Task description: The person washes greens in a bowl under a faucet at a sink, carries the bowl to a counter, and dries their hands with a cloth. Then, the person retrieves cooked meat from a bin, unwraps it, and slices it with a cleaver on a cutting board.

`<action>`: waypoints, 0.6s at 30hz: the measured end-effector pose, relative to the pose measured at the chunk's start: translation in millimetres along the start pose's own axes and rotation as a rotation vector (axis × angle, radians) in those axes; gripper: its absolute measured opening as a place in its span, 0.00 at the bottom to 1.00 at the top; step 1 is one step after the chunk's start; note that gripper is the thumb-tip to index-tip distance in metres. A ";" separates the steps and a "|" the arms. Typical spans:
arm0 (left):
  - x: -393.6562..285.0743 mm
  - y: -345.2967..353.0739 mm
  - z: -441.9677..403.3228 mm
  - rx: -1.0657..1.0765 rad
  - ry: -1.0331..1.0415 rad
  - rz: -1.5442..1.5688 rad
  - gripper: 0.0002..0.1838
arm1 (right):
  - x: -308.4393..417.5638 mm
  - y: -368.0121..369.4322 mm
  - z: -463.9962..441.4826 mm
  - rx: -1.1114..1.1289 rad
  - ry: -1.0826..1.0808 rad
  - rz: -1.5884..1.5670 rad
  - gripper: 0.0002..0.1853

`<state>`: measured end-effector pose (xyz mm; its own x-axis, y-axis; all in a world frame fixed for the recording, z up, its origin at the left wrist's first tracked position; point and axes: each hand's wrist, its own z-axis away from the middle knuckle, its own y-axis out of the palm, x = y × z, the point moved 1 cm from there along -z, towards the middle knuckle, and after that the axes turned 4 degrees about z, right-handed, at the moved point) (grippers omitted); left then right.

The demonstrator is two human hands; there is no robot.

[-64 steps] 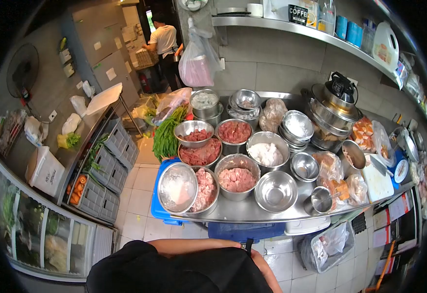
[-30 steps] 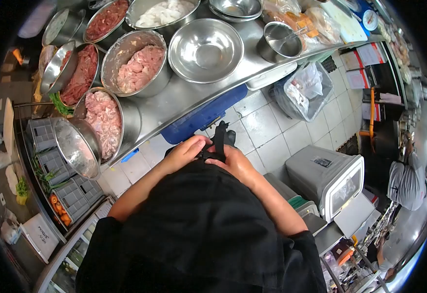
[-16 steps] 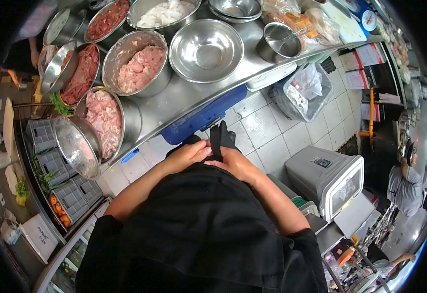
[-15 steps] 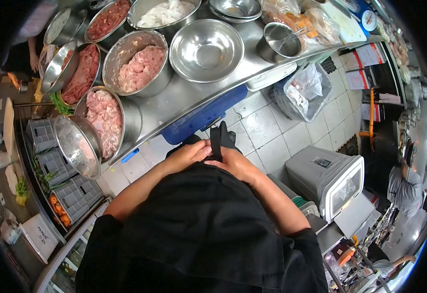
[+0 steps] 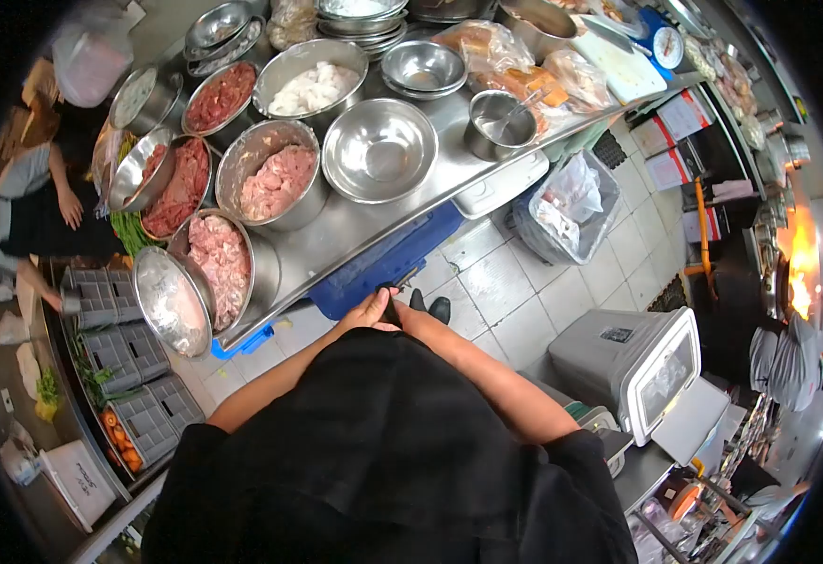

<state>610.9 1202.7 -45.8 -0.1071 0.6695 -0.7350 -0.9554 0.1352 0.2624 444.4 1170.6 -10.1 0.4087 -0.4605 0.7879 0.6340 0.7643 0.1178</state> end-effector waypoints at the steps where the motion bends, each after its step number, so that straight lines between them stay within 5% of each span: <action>1: -3.6 -4.0 -2.0 -0.066 0.036 -0.117 0.35 | -6.5 -4.3 -4.1 -0.011 -0.009 -0.007 0.28; 3: 17.9 -11.1 -18.5 -0.049 -0.002 0.074 0.30 | -23.4 -12.7 -11.7 0.038 -0.205 0.195 0.27; 5: 72.6 -40.5 -70.0 0.075 -0.056 0.094 0.28 | -34.9 -18.2 -21.4 0.030 -0.144 0.129 0.24; 7: 25.9 -33.5 -36.7 0.212 -0.138 0.126 0.29 | -37.9 -19.2 -25.0 0.043 -0.137 0.264 0.25; 11: 21.2 -46.9 -25.0 0.072 -0.132 -0.185 0.27 | -24.0 -14.1 -12.7 -0.145 -0.082 0.289 0.26; 13: 21.4 -51.3 -13.0 0.125 0.126 -0.250 0.22 | -6.5 -14.2 -6.7 -0.110 0.002 0.335 0.28; 16: 16.8 -66.2 6.5 0.165 -0.117 -0.133 0.21 | -5.2 -7.5 -11.8 -0.076 -0.135 0.342 0.27; 18: 7.1 -71.5 25.8 0.097 -0.060 -0.225 0.19 | -16.4 -10.2 -16.3 -0.134 -0.149 0.374 0.28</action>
<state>685.5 1216.6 -53.6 0.1246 0.6564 -0.7441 -0.9221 0.3535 0.1574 441.9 1163.0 -34.0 0.5335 -0.0849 0.8415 0.5437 0.7966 -0.2643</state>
